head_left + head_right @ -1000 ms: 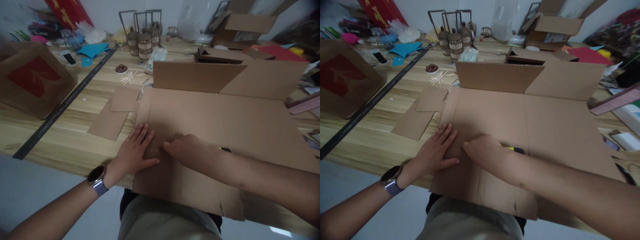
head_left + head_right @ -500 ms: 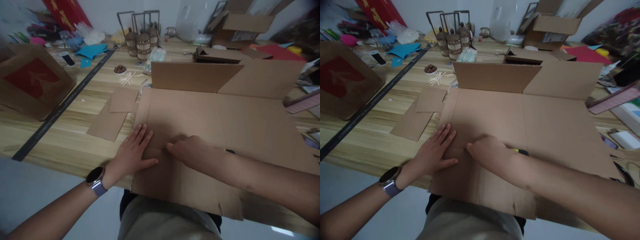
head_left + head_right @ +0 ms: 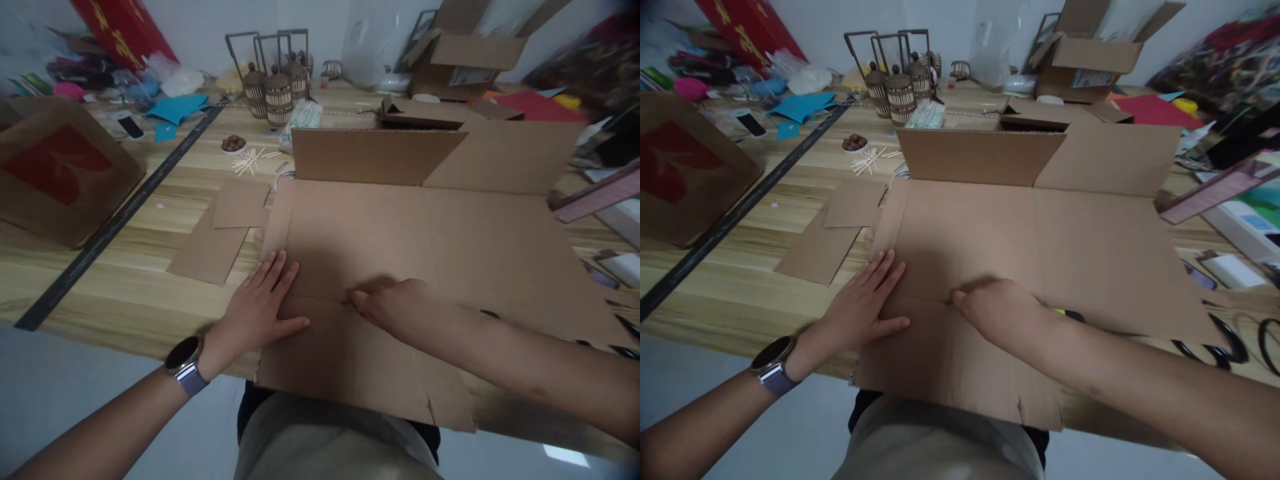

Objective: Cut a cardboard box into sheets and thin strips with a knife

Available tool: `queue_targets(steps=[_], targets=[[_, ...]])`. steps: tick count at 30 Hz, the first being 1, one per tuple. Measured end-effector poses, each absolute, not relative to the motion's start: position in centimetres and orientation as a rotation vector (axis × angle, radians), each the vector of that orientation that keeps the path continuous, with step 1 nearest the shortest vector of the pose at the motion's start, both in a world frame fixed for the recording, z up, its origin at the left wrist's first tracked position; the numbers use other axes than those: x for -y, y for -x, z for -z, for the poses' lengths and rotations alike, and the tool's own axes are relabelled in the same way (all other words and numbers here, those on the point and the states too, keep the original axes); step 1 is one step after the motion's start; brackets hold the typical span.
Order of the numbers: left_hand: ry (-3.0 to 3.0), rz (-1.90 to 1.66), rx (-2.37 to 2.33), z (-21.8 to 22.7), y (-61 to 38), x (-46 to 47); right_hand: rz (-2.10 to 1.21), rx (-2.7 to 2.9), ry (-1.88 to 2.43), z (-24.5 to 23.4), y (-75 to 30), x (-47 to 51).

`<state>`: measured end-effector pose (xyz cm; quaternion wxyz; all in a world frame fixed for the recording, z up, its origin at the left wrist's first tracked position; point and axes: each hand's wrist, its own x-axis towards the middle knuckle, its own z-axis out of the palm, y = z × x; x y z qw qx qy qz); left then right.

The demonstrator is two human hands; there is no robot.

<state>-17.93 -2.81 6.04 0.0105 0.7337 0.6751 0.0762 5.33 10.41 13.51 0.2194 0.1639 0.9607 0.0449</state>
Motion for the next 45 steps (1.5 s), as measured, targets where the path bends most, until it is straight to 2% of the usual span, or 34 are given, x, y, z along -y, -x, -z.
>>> queue_targets(steps=[12,19,30,45], targets=[[-2.305,-0.26,-2.088,-5.9,18.2,2.9,0.002,-2.741,-0.545,-13.6,-9.1,-11.2],[-2.317,-0.227,-2.135,-6.0,17.5,2.8,0.333,-2.786,-0.534,-13.8,-9.7,-13.0],[-2.298,-0.312,-2.12,-5.0,17.3,2.8,0.005,-2.758,-0.394,-13.6,-0.9,-9.9],[-2.341,-0.251,-1.933,-6.3,19.8,2.4,0.041,-2.711,-0.303,-13.6,2.7,-8.8]])
